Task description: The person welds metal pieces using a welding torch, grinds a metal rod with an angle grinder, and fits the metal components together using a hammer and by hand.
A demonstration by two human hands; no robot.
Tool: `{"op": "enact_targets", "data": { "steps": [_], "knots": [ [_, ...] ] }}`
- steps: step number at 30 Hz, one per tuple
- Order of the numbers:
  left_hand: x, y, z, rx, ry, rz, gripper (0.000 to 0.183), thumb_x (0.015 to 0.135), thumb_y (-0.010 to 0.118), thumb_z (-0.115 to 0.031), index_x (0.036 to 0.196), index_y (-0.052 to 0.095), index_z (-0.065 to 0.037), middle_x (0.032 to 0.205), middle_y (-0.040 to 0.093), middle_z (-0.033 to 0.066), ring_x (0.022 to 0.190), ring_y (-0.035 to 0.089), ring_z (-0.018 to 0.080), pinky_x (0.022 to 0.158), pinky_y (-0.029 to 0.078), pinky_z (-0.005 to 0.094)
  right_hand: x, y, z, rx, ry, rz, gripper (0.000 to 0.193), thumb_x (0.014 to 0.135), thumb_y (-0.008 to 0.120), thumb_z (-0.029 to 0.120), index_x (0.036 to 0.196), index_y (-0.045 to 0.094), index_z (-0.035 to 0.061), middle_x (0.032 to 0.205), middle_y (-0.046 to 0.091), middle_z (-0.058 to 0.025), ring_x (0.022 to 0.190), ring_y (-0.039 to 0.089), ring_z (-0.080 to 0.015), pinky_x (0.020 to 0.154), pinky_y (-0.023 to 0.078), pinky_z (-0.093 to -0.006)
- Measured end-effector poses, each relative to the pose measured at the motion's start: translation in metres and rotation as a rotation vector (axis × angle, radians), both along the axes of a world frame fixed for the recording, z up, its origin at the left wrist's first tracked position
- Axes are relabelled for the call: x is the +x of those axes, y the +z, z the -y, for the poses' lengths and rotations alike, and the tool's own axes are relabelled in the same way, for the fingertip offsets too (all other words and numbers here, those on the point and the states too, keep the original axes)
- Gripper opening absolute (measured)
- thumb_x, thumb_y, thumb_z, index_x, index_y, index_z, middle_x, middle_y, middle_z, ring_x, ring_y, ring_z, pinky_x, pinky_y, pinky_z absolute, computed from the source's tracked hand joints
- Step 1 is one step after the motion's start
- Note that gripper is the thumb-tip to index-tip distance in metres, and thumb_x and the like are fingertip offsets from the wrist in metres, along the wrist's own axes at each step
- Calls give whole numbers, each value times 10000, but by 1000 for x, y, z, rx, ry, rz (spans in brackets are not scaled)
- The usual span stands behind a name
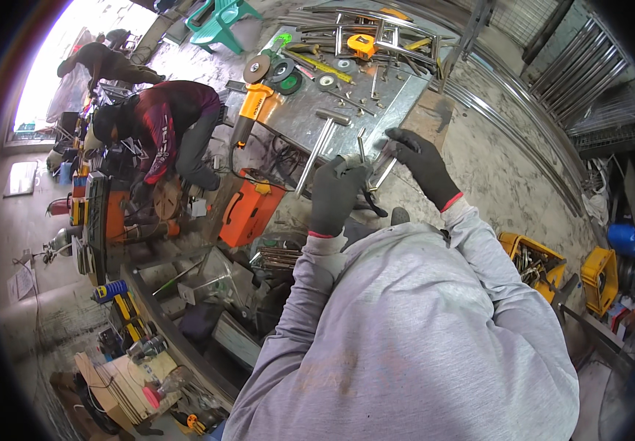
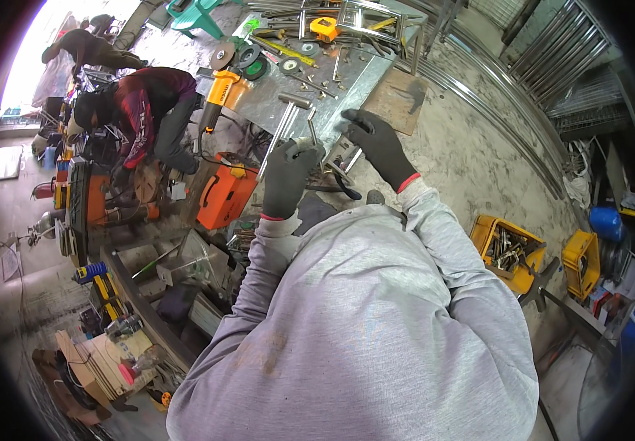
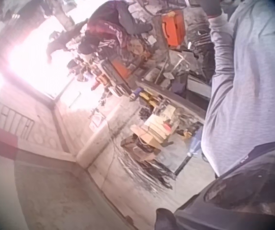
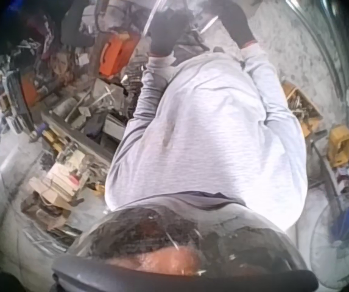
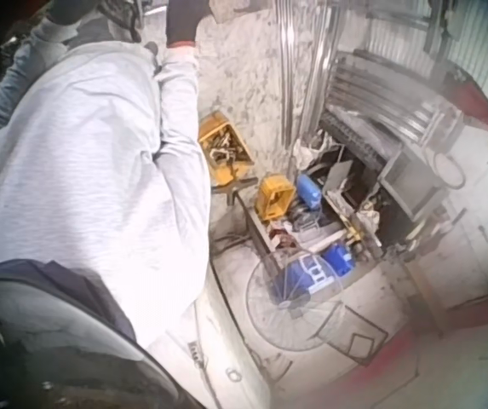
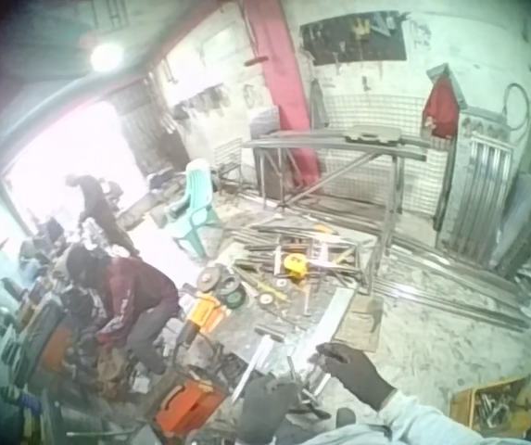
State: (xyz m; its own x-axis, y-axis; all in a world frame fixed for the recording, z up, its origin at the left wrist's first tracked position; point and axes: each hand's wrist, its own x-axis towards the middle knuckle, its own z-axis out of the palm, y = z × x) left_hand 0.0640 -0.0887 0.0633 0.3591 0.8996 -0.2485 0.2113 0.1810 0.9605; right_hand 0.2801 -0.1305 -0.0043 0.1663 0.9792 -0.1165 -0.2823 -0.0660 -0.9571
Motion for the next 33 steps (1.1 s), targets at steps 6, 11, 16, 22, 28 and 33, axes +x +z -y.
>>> {"op": "enact_targets", "data": {
  "steps": [6, 11, 16, 22, 28, 33],
  "knots": [
    [-5, -2, 9, 151, 33, -153, 268, 932, 759, -153, 1124, 795, 30, 910, 776, 97, 795, 689, 139, 731, 533, 314, -24, 25, 0, 32, 112, 156, 414, 1037, 712, 204, 1392, 690, -6, 1351, 731, -121, 1248, 679, -199, 1099, 520, -346],
    [-5, -6, 16, 354, 81, -142, 296, 886, 760, -180, 1129, 801, -16, 957, 777, 156, 808, 744, 257, 731, 559, 391, -34, 40, 3, 197, 175, 280, 385, 1010, 744, 188, 1346, 728, 0, 1378, 718, -117, 1241, 677, -196, 1079, 520, -340],
    [-5, 5, 22, 551, 43, -296, 283, 891, 737, -148, 1129, 791, -6, 918, 772, 138, 833, 728, 219, 767, 550, 366, -40, 50, 0, 194, 186, 217, 338, 1014, 738, 169, 1297, 748, -17, 1321, 723, -103, 1219, 674, -190, 1067, 521, -340],
    [-11, -10, 19, 573, 80, -343, 276, 898, 761, -159, 1129, 791, -12, 928, 784, 128, 840, 738, 225, 772, 558, 373, -47, 56, -3, 188, 198, 189, 309, 1037, 709, 158, 1292, 747, -13, 1275, 725, -94, 1179, 681, -174, 1042, 534, -332],
    [-2, -14, 17, 641, 148, -472, 258, 891, 766, -176, 1097, 777, -20, 966, 767, 153, 898, 743, 347, 791, 564, 443, -59, 55, -7, 77, 104, 68, 324, 1039, 695, 160, 1318, 739, 2, 1225, 766, -97, 1107, 714, -176, 998, 564, -344],
    [3, -34, 4, 635, 121, -672, 315, 891, 767, -243, 1138, 768, -48, 1059, 752, 173, 991, 715, 385, 866, 552, 494, -52, 26, -22, 18, 78, 298, 391, 1025, 674, 158, 1386, 695, 6, 1196, 802, -132, 1066, 752, -197, 962, 581, -349]
  ]
}}
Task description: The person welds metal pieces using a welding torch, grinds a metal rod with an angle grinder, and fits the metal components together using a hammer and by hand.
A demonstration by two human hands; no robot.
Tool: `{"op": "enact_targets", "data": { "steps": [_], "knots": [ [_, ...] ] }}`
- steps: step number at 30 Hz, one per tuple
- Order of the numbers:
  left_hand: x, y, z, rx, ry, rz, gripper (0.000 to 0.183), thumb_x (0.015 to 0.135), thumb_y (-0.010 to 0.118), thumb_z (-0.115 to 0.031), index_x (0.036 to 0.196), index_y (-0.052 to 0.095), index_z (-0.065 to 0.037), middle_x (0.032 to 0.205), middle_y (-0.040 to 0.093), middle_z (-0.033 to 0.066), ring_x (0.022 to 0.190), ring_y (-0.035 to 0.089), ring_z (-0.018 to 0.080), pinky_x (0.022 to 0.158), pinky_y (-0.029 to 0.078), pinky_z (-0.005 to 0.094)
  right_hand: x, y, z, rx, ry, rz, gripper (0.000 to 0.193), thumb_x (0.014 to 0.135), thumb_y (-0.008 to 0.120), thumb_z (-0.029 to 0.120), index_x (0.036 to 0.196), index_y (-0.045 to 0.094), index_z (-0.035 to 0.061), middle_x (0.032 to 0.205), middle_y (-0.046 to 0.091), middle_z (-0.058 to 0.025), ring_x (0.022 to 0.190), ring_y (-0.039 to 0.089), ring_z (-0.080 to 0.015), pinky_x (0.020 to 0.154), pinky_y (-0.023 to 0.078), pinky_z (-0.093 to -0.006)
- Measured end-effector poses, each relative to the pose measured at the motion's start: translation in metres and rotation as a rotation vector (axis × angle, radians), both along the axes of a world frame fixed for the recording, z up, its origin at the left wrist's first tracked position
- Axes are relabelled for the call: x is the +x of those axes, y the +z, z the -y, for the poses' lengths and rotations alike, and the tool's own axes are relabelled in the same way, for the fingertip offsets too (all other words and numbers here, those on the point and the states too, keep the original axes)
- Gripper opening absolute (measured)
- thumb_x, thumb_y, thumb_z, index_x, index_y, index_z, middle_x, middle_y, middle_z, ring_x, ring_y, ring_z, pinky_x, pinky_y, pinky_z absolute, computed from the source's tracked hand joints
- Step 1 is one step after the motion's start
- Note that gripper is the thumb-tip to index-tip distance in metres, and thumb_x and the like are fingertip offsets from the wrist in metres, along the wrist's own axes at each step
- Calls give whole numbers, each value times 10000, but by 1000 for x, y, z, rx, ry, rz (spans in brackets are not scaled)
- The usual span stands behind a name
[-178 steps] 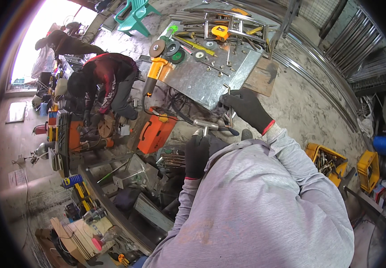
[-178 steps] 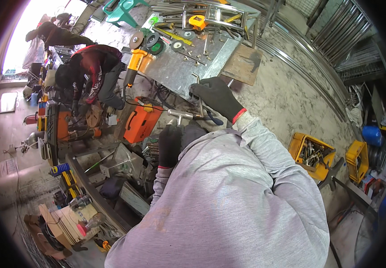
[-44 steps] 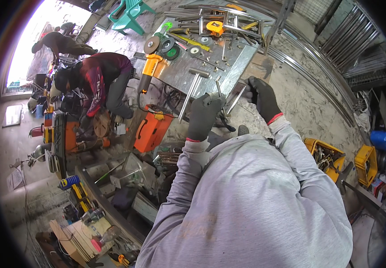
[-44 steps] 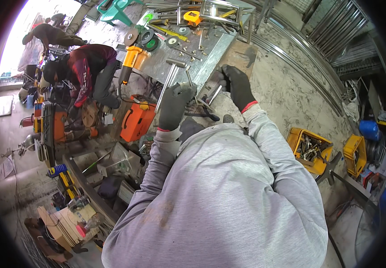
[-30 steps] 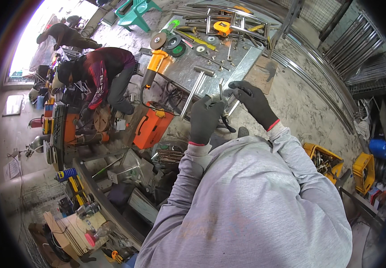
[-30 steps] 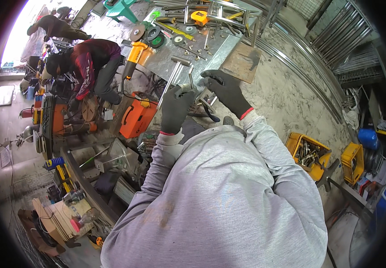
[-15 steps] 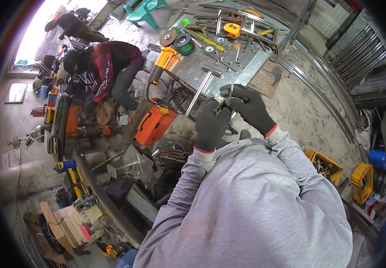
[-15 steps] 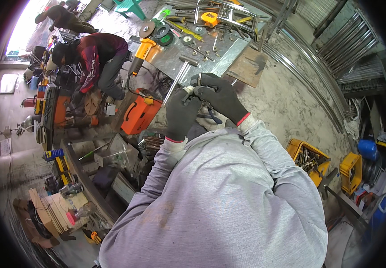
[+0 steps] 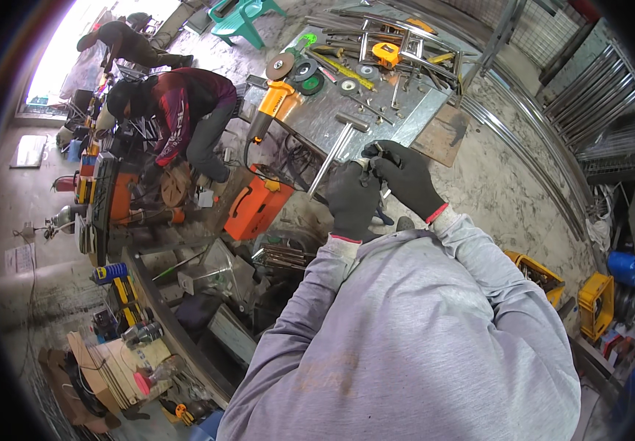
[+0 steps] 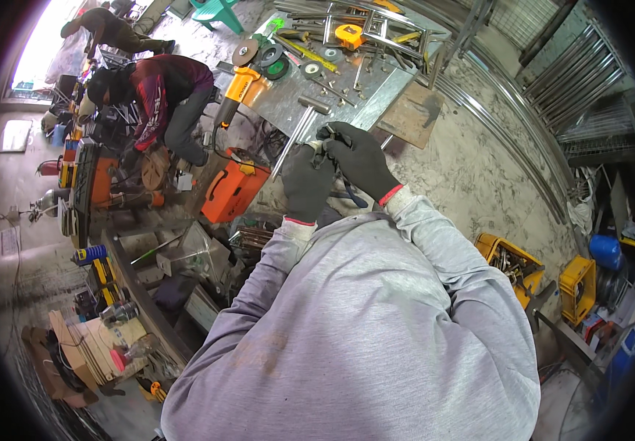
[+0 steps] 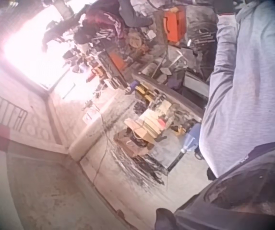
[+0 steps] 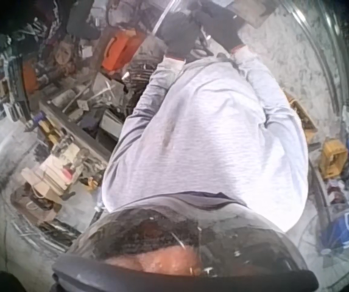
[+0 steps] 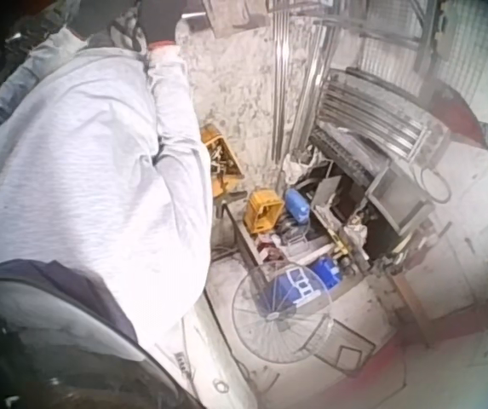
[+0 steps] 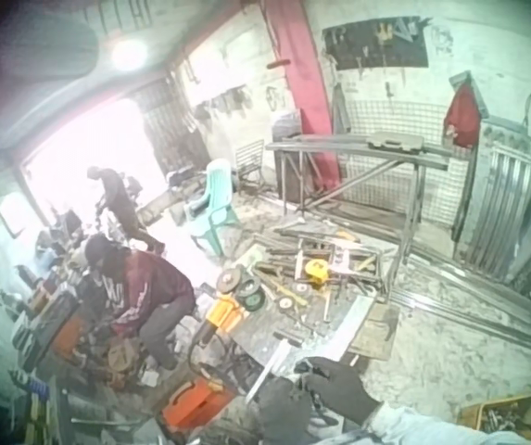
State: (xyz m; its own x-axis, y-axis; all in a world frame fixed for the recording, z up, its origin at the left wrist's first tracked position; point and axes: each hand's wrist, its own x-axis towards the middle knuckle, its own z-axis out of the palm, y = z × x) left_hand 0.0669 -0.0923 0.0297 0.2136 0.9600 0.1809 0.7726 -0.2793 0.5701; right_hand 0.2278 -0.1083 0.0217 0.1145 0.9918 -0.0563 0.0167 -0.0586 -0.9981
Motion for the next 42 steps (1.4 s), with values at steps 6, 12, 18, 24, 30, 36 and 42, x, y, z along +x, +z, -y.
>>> {"op": "enact_targets", "data": {
  "steps": [6, 12, 18, 24, 30, 36, 42],
  "knots": [
    [-33, -8, -43, 52, 157, -184, 512, 892, 805, -360, 1309, 717, -77, 1120, 753, 189, 1052, 712, 396, 910, 554, 501, 20, -22, -18, 54, 28, 157, 416, 1017, 636, 135, 1425, 679, 67, 1224, 803, -142, 1081, 769, -243, 960, 585, -367],
    [-67, -57, -61, -63, 49, -179, 652, 905, 793, -348, 1473, 612, -82, 1164, 743, 225, 1095, 708, 441, 942, 548, 535, 15, -18, -19, 33, 113, 256, 491, 1006, 619, 104, 1497, 627, 97, 1248, 798, -132, 1095, 766, -253, 978, 588, -375],
    [-61, -66, -63, -36, 66, -128, 477, 953, 721, -263, 1386, 682, -66, 1002, 755, 228, 925, 742, 414, 848, 578, 505, 13, -14, -19, 141, 104, 367, 542, 975, 650, 37, 1498, 653, 178, 1077, 804, -108, 919, 747, -177, 867, 593, -354],
    [-73, 23, -27, -597, 7, 857, 385, 1001, 700, -184, 1316, 684, 36, 973, 740, 58, 854, 691, 127, 759, 552, 303, 14, -27, -23, 160, 110, 398, 512, 960, 671, 36, 1455, 676, 168, 1087, 787, -119, 885, 739, -201, 837, 588, -360],
    [-70, 96, -11, -20, -271, 295, 175, 1057, 645, -73, 1192, 706, 20, 907, 671, 51, 743, 618, 120, 648, 515, 336, 14, -20, -23, 206, 136, 434, 431, 959, 710, 112, 1389, 711, 146, 1269, 776, -145, 1122, 767, -341, 968, 606, -428],
    [-69, 76, -3, 102, -518, 63, 94, 1030, 661, -9, 1104, 683, 44, 905, 673, 127, 667, 618, 245, 557, 481, 363, 11, -12, -18, 59, 179, 414, 433, 954, 696, 102, 1385, 719, 130, 1241, 785, -157, 1112, 772, -329, 963, 603, -423],
    [-69, 69, 12, 132, -429, -101, 72, 1041, 651, -56, 991, 660, -6, 856, 630, 136, 669, 626, 303, 551, 466, 408, 9, -15, -15, 157, 138, 389, 444, 963, 669, 100, 1403, 712, 134, 1243, 785, -156, 1112, 772, -331, 967, 601, -422]
  ]
}}
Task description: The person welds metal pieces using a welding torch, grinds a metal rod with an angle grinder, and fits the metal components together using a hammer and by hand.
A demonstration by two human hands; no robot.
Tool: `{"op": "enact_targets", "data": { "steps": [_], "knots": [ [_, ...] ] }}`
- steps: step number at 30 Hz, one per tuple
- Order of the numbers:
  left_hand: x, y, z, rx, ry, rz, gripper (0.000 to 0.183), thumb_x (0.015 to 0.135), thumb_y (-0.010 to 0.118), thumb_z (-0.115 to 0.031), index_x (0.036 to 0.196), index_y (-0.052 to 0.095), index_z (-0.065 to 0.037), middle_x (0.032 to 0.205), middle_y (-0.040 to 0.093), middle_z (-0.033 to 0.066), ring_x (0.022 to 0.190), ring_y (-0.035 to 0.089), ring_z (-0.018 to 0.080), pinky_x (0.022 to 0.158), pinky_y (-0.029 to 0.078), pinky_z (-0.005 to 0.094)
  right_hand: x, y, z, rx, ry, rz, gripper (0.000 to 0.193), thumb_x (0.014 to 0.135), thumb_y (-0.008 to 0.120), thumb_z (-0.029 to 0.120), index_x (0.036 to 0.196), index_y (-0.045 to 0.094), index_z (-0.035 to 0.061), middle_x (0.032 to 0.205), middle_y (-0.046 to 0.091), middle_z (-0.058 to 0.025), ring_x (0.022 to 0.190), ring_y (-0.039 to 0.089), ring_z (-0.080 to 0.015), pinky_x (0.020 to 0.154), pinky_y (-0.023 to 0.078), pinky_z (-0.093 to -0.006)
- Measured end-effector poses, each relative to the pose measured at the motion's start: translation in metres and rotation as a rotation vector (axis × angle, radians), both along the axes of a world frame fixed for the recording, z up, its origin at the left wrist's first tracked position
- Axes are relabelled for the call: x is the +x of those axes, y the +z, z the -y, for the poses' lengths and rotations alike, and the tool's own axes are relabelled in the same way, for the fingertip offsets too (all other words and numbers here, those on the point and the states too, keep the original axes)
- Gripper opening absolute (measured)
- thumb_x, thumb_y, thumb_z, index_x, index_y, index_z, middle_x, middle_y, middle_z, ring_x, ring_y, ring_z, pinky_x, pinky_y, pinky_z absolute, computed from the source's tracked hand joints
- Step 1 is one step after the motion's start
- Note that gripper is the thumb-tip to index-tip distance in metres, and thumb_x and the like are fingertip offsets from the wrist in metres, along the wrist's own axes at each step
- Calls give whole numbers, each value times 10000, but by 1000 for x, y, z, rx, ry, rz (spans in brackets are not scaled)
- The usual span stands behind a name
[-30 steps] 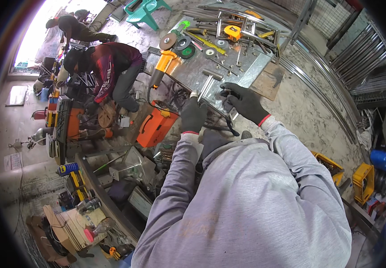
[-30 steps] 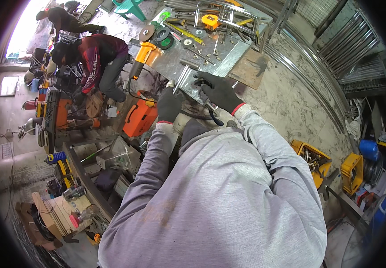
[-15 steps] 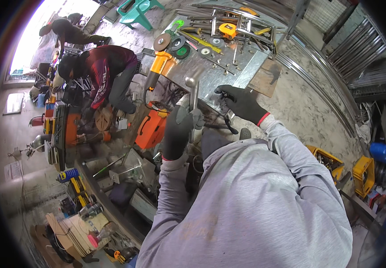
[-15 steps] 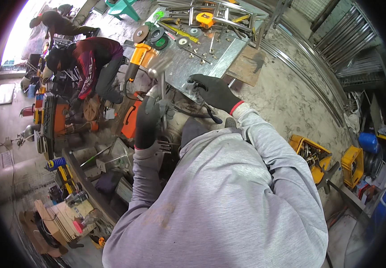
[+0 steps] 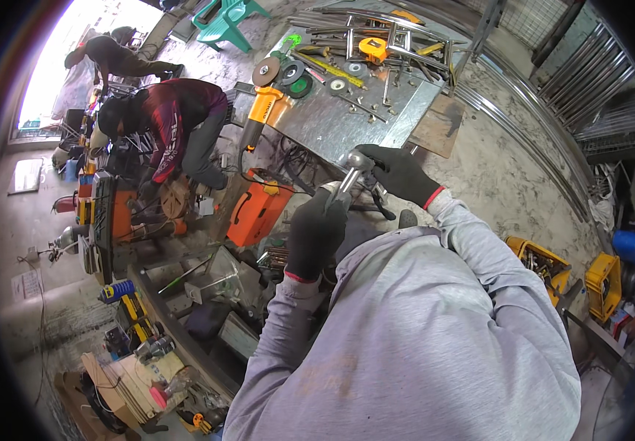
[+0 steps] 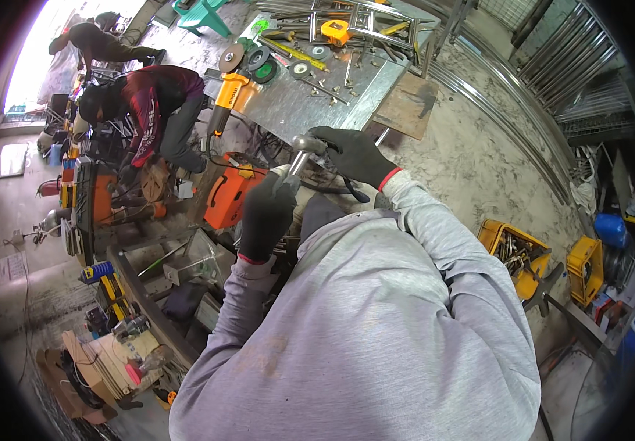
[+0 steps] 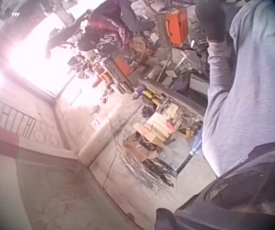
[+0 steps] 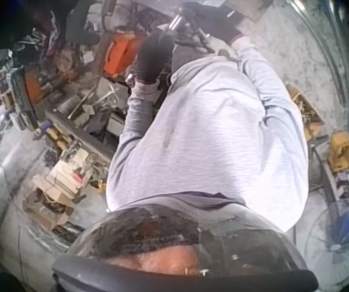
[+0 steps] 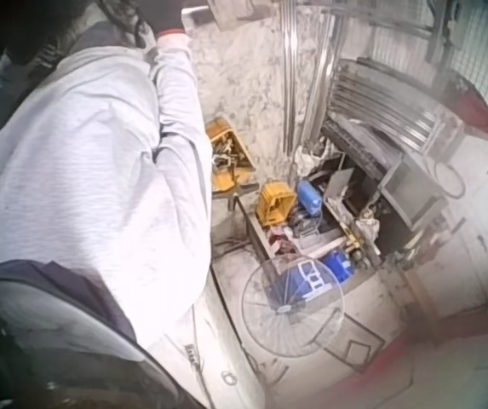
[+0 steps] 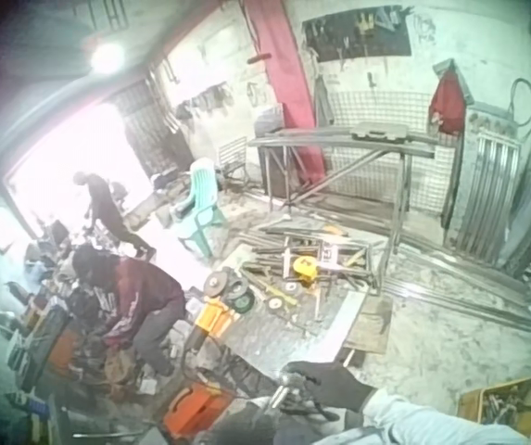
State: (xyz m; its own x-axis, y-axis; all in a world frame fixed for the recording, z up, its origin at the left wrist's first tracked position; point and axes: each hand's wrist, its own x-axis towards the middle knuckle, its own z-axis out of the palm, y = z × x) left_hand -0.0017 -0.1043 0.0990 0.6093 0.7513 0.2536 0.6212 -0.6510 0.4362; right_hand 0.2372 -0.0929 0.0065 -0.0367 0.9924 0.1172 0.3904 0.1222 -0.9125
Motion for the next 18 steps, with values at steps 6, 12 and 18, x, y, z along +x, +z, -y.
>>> {"op": "enact_targets", "data": {
  "steps": [6, 12, 18],
  "knots": [
    [7, 25, -2, -28, 55, 148, 56, 1031, 666, -75, 1004, 666, -26, 807, 578, 137, 642, 600, 318, 542, 451, 442, 2, 1, -1, -57, 26, 77, 443, 977, 650, 95, 1410, 709, 166, 1240, 786, -148, 1110, 770, -341, 964, 598, -423],
    [7, 1, 0, -50, 47, 56, 20, 1018, 670, -69, 1027, 664, -52, 819, 586, 142, 649, 607, 331, 538, 454, 450, -1, -11, -4, 104, 20, 7, 468, 952, 663, 85, 1407, 704, 189, 1204, 788, -153, 1078, 765, -361, 937, 600, -436],
    [15, 40, 6, -155, 163, 162, 142, 1039, 626, -166, 1019, 702, -47, 769, 686, 177, 676, 703, 367, 564, 503, 479, 4, 7, -1, -105, 69, 39, 482, 944, 659, 89, 1415, 706, 181, 1192, 789, -163, 1072, 770, -359, 935, 596, -441]
  ]
}}
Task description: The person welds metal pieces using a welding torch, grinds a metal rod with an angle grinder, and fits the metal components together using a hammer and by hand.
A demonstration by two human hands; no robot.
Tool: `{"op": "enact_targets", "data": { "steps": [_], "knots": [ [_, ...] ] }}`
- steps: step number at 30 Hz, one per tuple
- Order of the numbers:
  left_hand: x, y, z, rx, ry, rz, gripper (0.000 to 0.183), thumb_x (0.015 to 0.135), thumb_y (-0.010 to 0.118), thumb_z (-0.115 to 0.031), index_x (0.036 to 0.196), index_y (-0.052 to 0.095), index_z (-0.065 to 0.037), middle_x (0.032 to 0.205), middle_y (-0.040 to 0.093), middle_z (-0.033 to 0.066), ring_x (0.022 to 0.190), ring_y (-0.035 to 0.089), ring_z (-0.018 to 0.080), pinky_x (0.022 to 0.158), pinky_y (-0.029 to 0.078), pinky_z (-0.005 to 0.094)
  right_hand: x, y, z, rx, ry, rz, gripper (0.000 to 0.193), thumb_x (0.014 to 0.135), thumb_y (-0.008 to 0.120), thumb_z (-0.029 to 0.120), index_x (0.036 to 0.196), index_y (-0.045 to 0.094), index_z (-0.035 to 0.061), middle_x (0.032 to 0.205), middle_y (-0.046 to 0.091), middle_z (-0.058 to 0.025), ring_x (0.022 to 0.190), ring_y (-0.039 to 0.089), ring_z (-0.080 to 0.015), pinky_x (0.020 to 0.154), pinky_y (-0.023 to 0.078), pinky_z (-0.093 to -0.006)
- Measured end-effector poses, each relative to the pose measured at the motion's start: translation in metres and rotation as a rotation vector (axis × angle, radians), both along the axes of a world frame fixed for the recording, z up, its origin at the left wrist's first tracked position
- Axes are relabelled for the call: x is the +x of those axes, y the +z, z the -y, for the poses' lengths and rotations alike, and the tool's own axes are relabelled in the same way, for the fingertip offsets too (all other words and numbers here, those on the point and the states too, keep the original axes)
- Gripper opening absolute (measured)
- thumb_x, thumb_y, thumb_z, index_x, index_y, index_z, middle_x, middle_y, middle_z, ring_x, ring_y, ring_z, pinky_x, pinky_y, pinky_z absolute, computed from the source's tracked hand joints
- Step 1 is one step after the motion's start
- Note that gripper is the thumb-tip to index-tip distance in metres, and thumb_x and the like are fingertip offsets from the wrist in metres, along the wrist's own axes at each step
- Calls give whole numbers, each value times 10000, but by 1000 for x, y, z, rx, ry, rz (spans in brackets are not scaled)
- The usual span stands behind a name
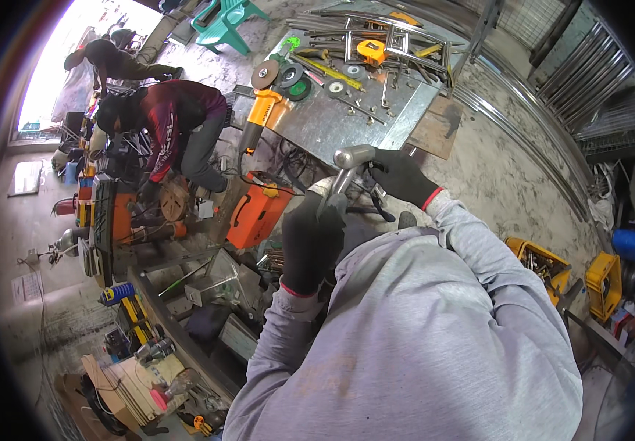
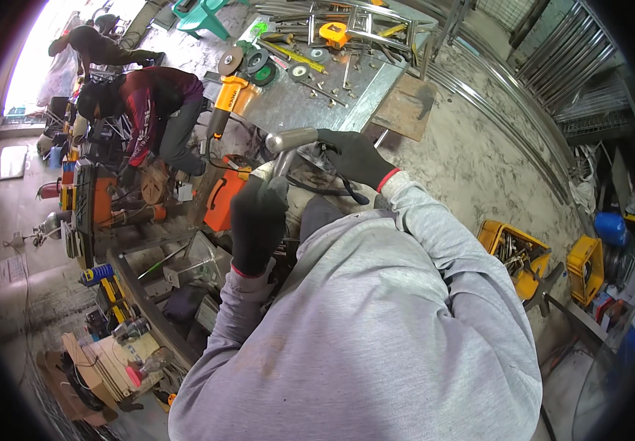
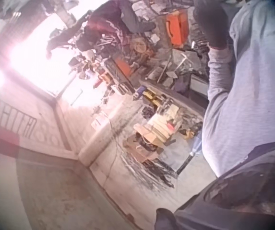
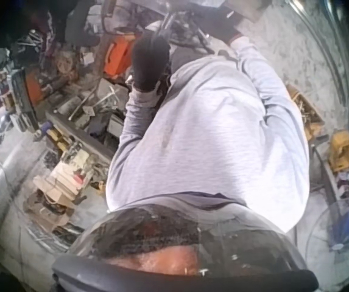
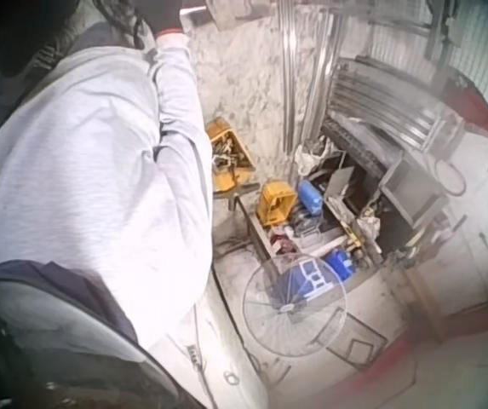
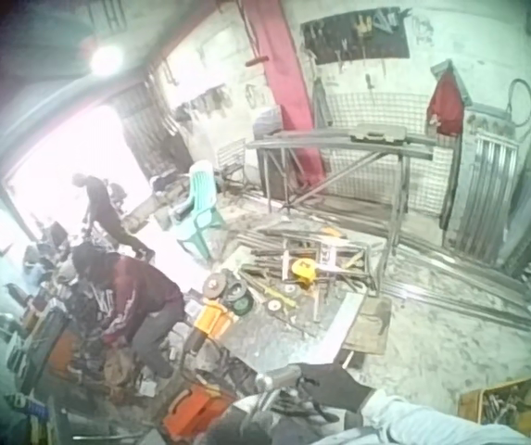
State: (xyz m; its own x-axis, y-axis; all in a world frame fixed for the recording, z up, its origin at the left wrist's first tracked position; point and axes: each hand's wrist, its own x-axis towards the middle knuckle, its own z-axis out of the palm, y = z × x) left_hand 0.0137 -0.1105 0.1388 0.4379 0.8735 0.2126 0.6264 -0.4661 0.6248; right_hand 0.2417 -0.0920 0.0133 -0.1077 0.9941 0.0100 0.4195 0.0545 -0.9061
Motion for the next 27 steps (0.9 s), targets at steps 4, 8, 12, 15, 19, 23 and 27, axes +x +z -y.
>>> {"op": "enact_targets", "data": {
  "steps": [4, 8, 12, 15, 19, 23, 27],
  "knots": [
    [-5, -33, -2, 109, -61, -122, 101, 1021, 638, -109, 1037, 693, -27, 828, 674, 158, 696, 689, 344, 588, 505, 446, -4, -10, -2, 69, -49, 1, 476, 947, 668, 103, 1416, 707, 178, 1186, 790, -164, 1062, 770, -363, 914, 601, -450],
    [-2, -13, -4, 9, -40, 19, 89, 1029, 632, -94, 1067, 709, -69, 789, 661, 121, 679, 716, 309, 557, 528, 438, -5, -18, -2, 153, -65, 6, 464, 956, 665, 113, 1414, 711, 174, 1203, 787, -170, 1066, 770, -364, 922, 601, -447],
    [-3, -5, 0, 116, -61, -182, 90, 943, 656, -48, 1022, 700, -50, 885, 662, 133, 727, 670, 333, 627, 511, 452, 1, -16, -2, 123, -54, 34, 442, 962, 654, 115, 1396, 718, 166, 1200, 787, -170, 1068, 769, -366, 937, 599, -442],
    [-8, -29, -1, 291, -169, -214, 66, 948, 665, -48, 1009, 687, -49, 836, 615, 126, 704, 647, 334, 603, 490, 463, -7, -3, 1, 117, -66, 15, 432, 960, 646, 111, 1382, 723, 161, 1180, 790, -167, 1063, 772, -360, 937, 596, -439],
    [-9, -27, -1, 78, -71, -167, 81, 947, 654, -31, 1020, 680, -54, 831, 595, 135, 698, 647, 343, 584, 482, 483, -1, 2, 1, 135, -34, -34, 449, 944, 638, 93, 1381, 721, 155, 1155, 786, -181, 1040, 773, -358, 912, 587, -444],
    [-4, -2, 5, 239, -108, -348, 51, 961, 655, -32, 1008, 670, -41, 836, 602, 146, 725, 668, 347, 587, 489, 487, -2, -2, 1, 66, -40, -36, 456, 937, 637, 81, 1379, 719, 158, 1142, 785, -183, 1029, 771, -360, 907, 586, -432],
    [-2, -30, -2, -90, -16, -71, 67, 940, 659, -24, 1003, 670, -45, 851, 625, 146, 750, 676, 351, 598, 496, 485, -7, -9, 0, 110, -59, -106, 455, 931, 639, 71, 1368, 726, 162, 1118, 787, -178, 1016, 768, -362, 899, 586, -431]
  ]
}}
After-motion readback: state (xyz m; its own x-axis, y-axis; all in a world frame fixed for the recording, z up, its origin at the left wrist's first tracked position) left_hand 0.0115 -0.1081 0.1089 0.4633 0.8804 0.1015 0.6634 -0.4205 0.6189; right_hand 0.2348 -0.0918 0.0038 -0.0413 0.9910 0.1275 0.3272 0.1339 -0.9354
